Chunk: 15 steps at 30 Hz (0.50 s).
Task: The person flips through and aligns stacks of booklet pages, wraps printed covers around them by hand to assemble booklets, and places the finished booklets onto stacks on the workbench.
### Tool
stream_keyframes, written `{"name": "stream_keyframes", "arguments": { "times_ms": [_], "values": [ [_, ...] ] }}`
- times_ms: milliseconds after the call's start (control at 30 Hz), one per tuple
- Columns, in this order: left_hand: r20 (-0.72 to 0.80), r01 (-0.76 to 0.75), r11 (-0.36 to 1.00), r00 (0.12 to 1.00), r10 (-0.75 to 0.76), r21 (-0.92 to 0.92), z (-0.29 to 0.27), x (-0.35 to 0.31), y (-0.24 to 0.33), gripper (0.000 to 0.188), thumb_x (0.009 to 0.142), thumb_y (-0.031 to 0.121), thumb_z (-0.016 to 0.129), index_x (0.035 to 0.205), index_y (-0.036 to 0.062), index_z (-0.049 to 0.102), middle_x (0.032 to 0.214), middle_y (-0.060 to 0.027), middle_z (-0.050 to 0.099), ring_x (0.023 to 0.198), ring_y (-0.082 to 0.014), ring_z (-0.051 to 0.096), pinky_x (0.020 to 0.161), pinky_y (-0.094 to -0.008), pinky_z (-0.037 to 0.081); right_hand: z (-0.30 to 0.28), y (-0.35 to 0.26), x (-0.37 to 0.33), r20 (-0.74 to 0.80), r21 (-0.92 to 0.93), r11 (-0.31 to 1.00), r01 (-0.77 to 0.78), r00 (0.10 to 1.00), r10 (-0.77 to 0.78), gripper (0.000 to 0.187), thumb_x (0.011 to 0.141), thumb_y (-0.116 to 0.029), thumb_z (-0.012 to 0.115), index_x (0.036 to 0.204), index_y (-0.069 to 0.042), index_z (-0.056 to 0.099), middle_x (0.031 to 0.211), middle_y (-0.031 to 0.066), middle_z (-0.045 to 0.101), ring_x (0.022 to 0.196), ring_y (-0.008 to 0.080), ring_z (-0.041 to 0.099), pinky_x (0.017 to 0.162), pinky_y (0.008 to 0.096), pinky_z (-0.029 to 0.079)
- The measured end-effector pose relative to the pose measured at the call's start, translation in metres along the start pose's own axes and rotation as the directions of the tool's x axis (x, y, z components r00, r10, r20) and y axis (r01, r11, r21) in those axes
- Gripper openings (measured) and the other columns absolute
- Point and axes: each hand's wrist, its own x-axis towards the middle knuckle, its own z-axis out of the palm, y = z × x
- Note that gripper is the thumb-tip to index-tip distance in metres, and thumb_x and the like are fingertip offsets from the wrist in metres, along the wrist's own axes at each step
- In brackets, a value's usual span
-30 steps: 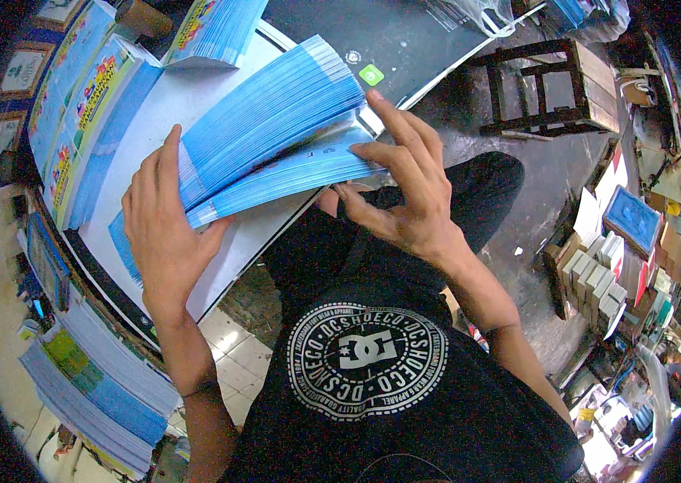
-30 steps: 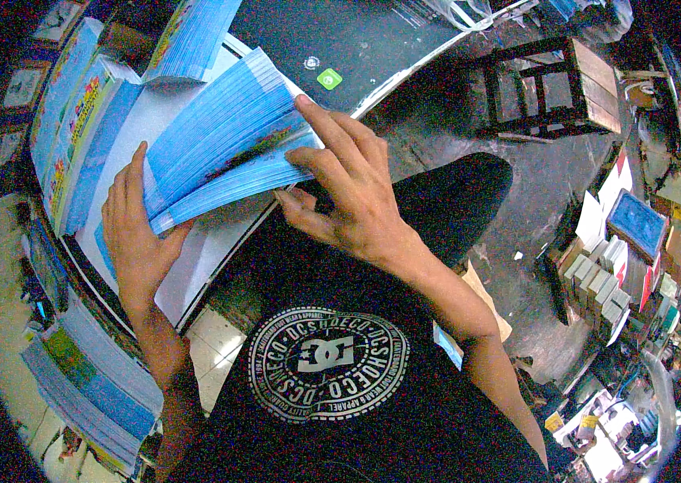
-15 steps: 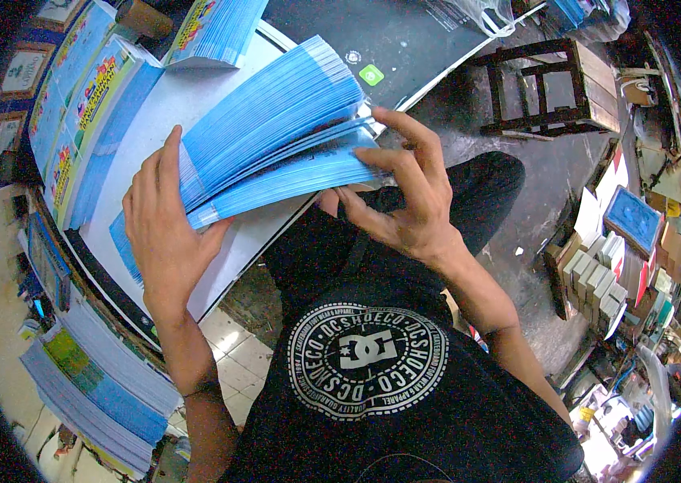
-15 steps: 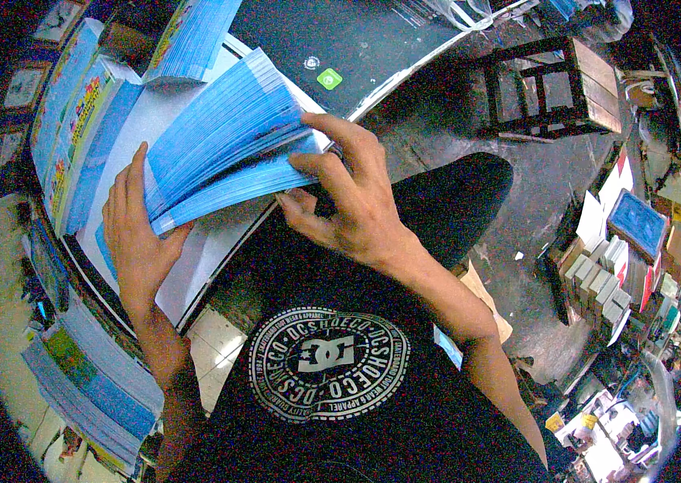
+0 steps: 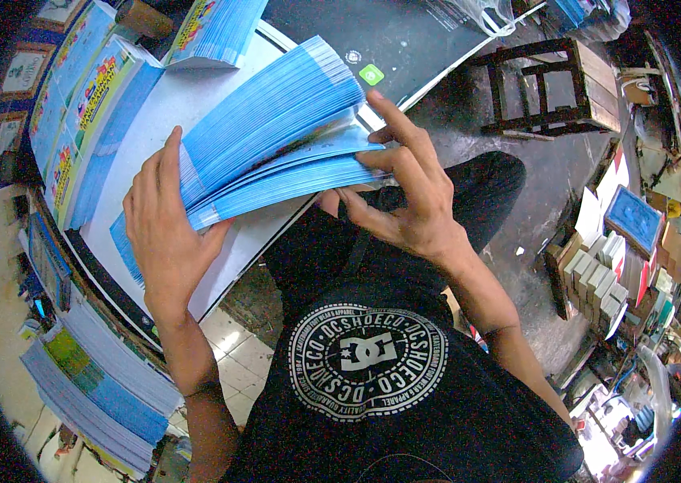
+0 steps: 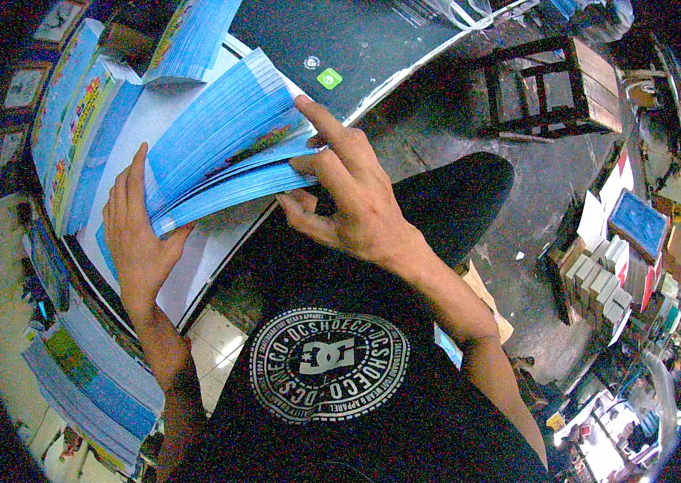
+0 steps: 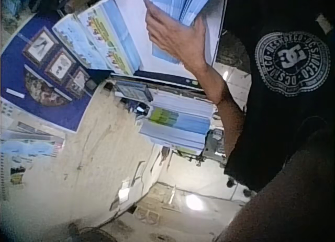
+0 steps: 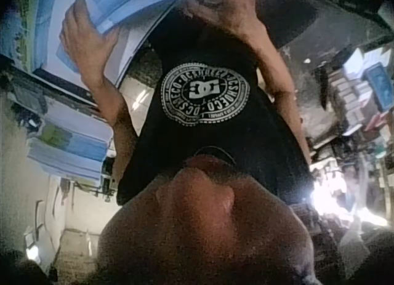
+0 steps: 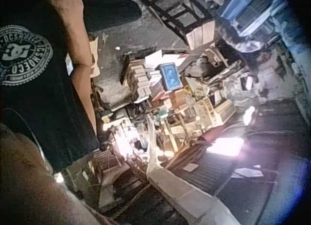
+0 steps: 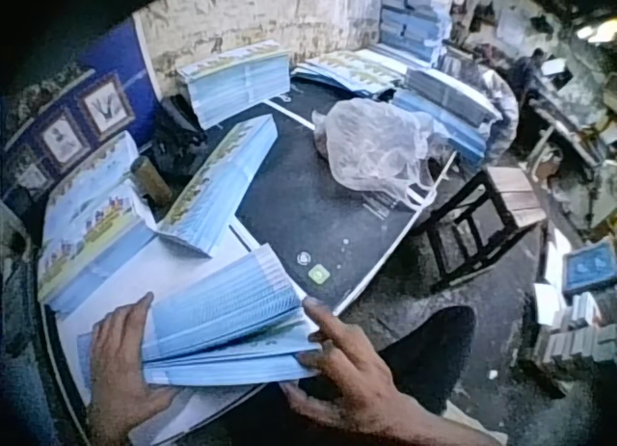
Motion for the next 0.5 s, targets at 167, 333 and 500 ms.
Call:
{"name": "stream_keyframes", "arguments": {
  "times_ms": [167,333,500],
  "values": [
    [-0.009,-0.010,1.000,1.000,0.010,-0.001,0.0008,0.0003,-0.0007,0.106,0.062,0.033,0.089,0.154,0.0131,0.041,0.134,-0.0146,0.056,0.124,-0.0344,0.054,0.103,-0.0461,0.040,0.0013,0.0005,-0.0022,-0.008,0.009,1.000,-0.012,1.000,0.012,0.036,0.069,-0.006,0.083,0.100,-0.003,0.064,0.150,0.0259,0.048,0.103,0.0350,0.063,0.089,0.0431,0.054],
    [-0.005,-0.006,1.000,1.000,0.006,0.000,0.0004,0.0004,-0.0009,0.104,0.064,0.034,0.089,0.154,0.0135,0.041,0.135,-0.0150,0.056,0.124,-0.0348,0.054,0.104,-0.0466,0.040,0.0006,-0.0006,-0.0029,-0.046,0.009,1.000,0.004,0.999,-0.003,0.043,0.070,-0.007,0.085,0.107,-0.003,0.063,0.136,0.0241,0.052,0.107,0.0349,0.061,0.089,0.0438,0.054],
    [0.007,0.002,1.000,1.000,-0.002,0.001,0.0012,0.0004,-0.0012,0.105,0.064,0.033,0.089,0.154,0.0136,0.041,0.136,-0.0152,0.056,0.125,-0.0349,0.054,0.104,-0.0473,0.040,-0.0016,-0.0063,-0.0035,-0.038,0.039,0.994,-0.106,0.993,0.108,0.055,0.071,-0.009,0.085,0.120,-0.005,0.062,0.123,0.0210,0.053,0.112,0.0362,0.057,0.091,0.0432,0.053]
  ]
}}
